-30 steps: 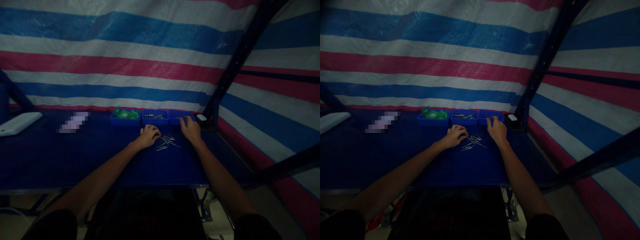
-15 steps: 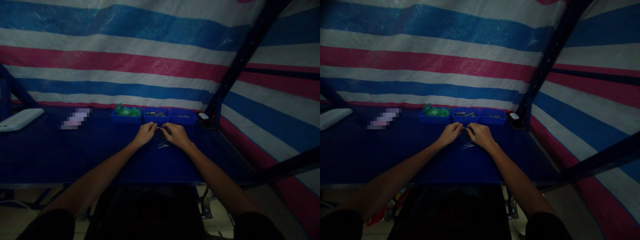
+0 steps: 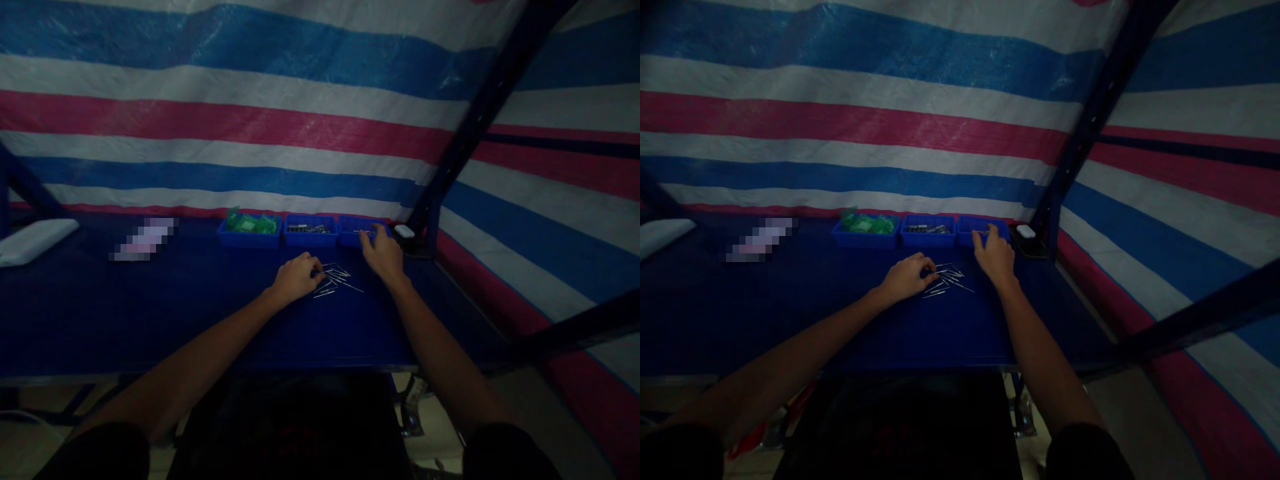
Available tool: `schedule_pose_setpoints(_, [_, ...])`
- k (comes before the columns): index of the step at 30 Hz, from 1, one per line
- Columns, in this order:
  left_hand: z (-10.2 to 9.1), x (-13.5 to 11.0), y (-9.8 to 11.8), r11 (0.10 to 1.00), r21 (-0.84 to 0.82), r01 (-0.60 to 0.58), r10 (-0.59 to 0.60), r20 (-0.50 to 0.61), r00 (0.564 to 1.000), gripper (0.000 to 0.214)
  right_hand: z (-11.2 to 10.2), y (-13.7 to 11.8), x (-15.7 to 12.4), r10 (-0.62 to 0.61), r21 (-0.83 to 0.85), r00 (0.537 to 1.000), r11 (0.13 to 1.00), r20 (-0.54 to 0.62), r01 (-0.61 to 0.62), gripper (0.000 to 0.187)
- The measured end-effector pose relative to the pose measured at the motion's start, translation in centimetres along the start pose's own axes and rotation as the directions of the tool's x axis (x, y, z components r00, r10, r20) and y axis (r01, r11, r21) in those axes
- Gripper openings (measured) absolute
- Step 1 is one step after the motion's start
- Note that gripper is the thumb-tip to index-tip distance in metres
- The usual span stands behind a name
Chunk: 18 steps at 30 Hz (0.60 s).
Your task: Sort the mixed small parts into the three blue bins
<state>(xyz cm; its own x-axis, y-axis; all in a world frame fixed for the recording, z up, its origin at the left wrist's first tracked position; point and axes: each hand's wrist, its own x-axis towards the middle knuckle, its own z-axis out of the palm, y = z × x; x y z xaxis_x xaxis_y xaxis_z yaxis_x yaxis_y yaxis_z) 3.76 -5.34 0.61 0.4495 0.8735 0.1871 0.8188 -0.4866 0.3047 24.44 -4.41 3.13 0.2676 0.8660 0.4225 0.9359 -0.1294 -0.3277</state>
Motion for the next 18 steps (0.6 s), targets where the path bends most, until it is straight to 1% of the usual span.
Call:
schedule_pose_setpoints(2, [0.0,-0.1,0.1,1.000,0.015,0.013,-0.013,0.013,1.000,0.016,0.1,-1.2,-1.1,-0.153,0.067,0.987,0.986,0.051,0.150,0.049])
schedule_pose_setpoints(3, [0.0,-0.1,0.0,1.000,0.015,0.022,-0.022,0.003,1.000,0.016,0.1,-1.9,-1.6,-0.241,0.103,0.968,0.967,0.074,0.233,0.046])
schedule_pose_setpoints(4, [0.0,-0.1,0.0,1.000,0.004,0.031,-0.031,-0.017,0.999,0.017,0.2,-2.5,-2.1,-0.329,0.137,0.940,0.939,0.092,0.315,0.042])
schedule_pose_setpoints(6, [0.0,0.0,-0.3,0.998,-0.044,0.043,-0.046,-0.072,0.996,0.020,0.3,-3.6,-3.0,-0.482,0.189,0.870,0.868,0.105,0.459,0.036])
schedule_pose_setpoints(8, [-0.1,0.2,-0.8,0.994,-0.097,0.051,-0.062,-0.108,0.992,0.024,0.4,-4.2,-3.5,-0.586,0.215,0.805,0.801,0.093,0.558,0.031])
schedule_pose_setpoints(10, [-0.3,0.3,-1.3,0.990,-0.124,0.066,-0.080,-0.111,0.991,0.029,0.5,-4.3,-3.7,-0.636,0.222,0.768,0.761,0.071,0.610,0.027])
schedule_pose_setpoints(14, [-0.6,0.5,-2.1,0.980,-0.181,0.088,-0.112,-0.129,0.985,0.039,0.6,-4.1,-3.7,-0.678,0.226,0.735,0.718,0.018,0.658,0.022])
schedule_pose_setpoints(18, [-0.7,0.5,-2.1,0.962,-0.272,0.030,-0.080,-0.175,0.981,0.041,0.6,-4.1,-3.8,-0.709,0.242,0.705,0.683,-0.008,0.689,0.016])
